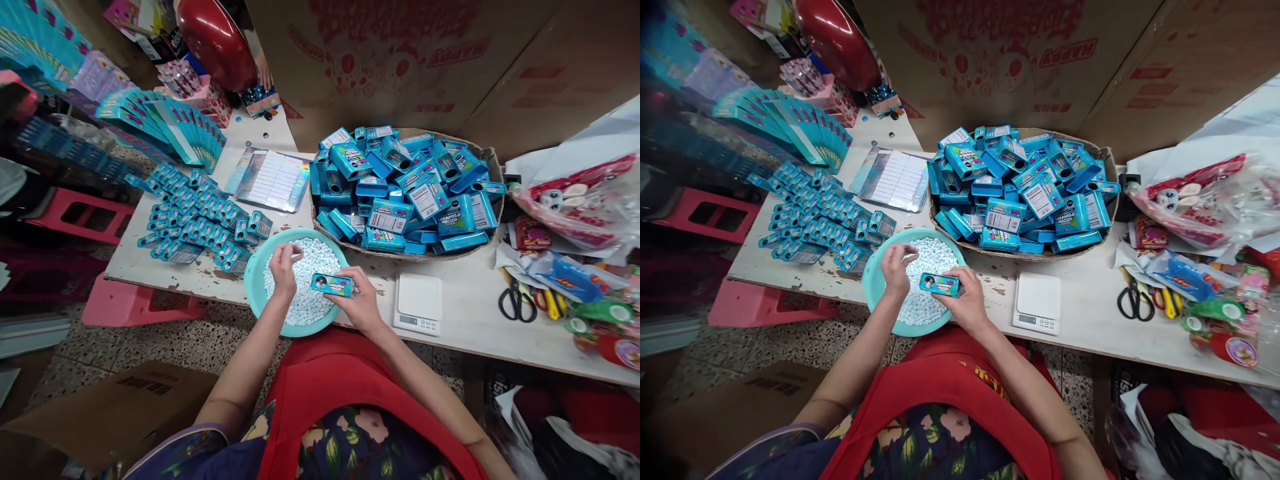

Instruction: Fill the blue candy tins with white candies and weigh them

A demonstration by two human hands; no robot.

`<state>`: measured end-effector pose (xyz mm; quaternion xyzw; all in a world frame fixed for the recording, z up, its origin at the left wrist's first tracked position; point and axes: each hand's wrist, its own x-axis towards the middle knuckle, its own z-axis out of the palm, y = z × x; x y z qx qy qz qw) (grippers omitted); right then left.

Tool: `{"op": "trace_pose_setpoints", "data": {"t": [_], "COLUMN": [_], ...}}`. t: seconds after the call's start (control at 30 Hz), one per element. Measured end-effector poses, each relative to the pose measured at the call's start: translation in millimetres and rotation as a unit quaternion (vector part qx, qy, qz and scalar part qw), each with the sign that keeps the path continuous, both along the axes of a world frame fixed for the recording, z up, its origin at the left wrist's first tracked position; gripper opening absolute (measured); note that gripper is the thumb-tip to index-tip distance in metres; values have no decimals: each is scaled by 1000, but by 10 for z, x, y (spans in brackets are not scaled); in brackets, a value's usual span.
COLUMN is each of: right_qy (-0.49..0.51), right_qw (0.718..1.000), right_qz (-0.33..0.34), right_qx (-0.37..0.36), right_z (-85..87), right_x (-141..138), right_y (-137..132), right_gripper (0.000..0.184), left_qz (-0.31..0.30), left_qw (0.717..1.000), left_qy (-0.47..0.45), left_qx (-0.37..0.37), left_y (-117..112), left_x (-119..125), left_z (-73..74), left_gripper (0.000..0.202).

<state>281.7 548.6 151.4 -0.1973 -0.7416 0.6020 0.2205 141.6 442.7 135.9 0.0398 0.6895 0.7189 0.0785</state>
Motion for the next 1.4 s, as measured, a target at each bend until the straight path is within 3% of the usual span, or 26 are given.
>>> {"op": "trace_pose_setpoints", "data": {"t": [0.07,0.17,0.3,0.33,0.37,0.43,0.53,0.63,0.7,0.8,0.87,0.97,1.17,1.4], "right_qy": [-13,-35,-50,-54,-55,-55,-57,-60,-58,-66,-83,-110,-113,-111], "right_qw": [1000,998,996,996,995,996,997,996,995,989,982,975,972,977], "right_qz": [-19,-42,-72,-76,-78,-71,-52,-24,-5,24,45,62,58,65], "right_qx": [3,11,15,14,14,18,30,55,81,134,163,182,195,172], "right_z": [5,-45,-115,-120,-120,-107,-80,-84,-110,-165,-196,-208,-151,-182], "right_x": [114,241,316,319,318,302,254,184,124,18,-48,-115,-138,-216], "right_y": [88,181,198,188,177,150,103,39,-17,-109,-165,-221,-238,-272], "right_gripper": [32,34,37,37,36,36,35,33,32,30,28,27,30,34], "left_qz": [-63,-151,-264,-278,-277,-222,-119,-74,-46,-26,-32,-21,30,27], "left_qw": [987,946,826,814,818,872,943,964,982,968,959,962,963,980], "left_qy": [19,69,219,229,224,152,19,-50,-133,-227,-216,-183,-177,-130], "left_qx": [-144,-279,-447,-455,-452,-410,-312,-252,-129,106,180,200,199,145], "left_y": [35,113,14,-53,-125,-263,-378,-373,-331,-248,-188,-109,-41,-43], "left_x": [-71,-2,211,240,254,243,183,153,165,217,260,309,299,267], "left_z": [-294,-670,-889,-906,-915,-919,-875,-688,-466,-96,74,156,133,175], "left_gripper": [15,18,16,15,14,15,27,37,36,30,26,21,26,26]}}
